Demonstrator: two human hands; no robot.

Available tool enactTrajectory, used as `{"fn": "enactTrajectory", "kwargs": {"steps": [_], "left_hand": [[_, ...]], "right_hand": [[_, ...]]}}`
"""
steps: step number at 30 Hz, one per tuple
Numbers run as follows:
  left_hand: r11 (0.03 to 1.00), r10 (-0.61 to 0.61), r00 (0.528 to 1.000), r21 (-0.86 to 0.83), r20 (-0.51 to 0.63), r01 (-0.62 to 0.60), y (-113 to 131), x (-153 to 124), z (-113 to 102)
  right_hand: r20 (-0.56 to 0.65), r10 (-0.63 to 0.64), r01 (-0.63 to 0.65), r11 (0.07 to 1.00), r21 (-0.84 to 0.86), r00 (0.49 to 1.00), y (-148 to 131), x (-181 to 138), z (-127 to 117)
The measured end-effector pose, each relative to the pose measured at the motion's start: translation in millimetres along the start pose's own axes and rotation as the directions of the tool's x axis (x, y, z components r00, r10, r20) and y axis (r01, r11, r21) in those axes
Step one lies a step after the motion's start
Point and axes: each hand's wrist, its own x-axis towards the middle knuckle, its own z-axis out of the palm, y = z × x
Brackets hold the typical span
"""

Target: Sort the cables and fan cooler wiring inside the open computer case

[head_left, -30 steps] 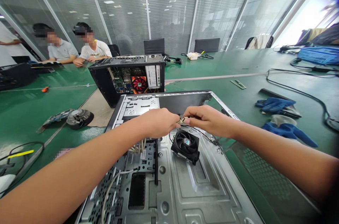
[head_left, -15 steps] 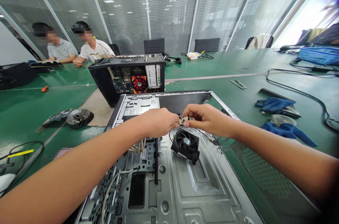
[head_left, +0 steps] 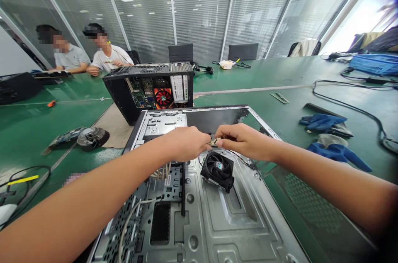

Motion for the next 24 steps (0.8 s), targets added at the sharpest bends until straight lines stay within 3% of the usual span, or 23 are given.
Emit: {"fn": "enactTrajectory", "kwargs": {"steps": [13,24], "left_hand": [[1.000,-0.002,1.000,0.008,0.017,0.002,2.0,0.2,-1.6],[1.000,0.006,0.999,0.013,0.035,-0.006,3.5,-0.2,-4.1]], "right_hand": [[0.052,-0.010,0.011,1.000,-0.023,0.999,-2.0,1.4,-1.0],[0.027,0.009,-0.008,1.000,-0.022,1.000,0.9,1.1,-0.3]]}}
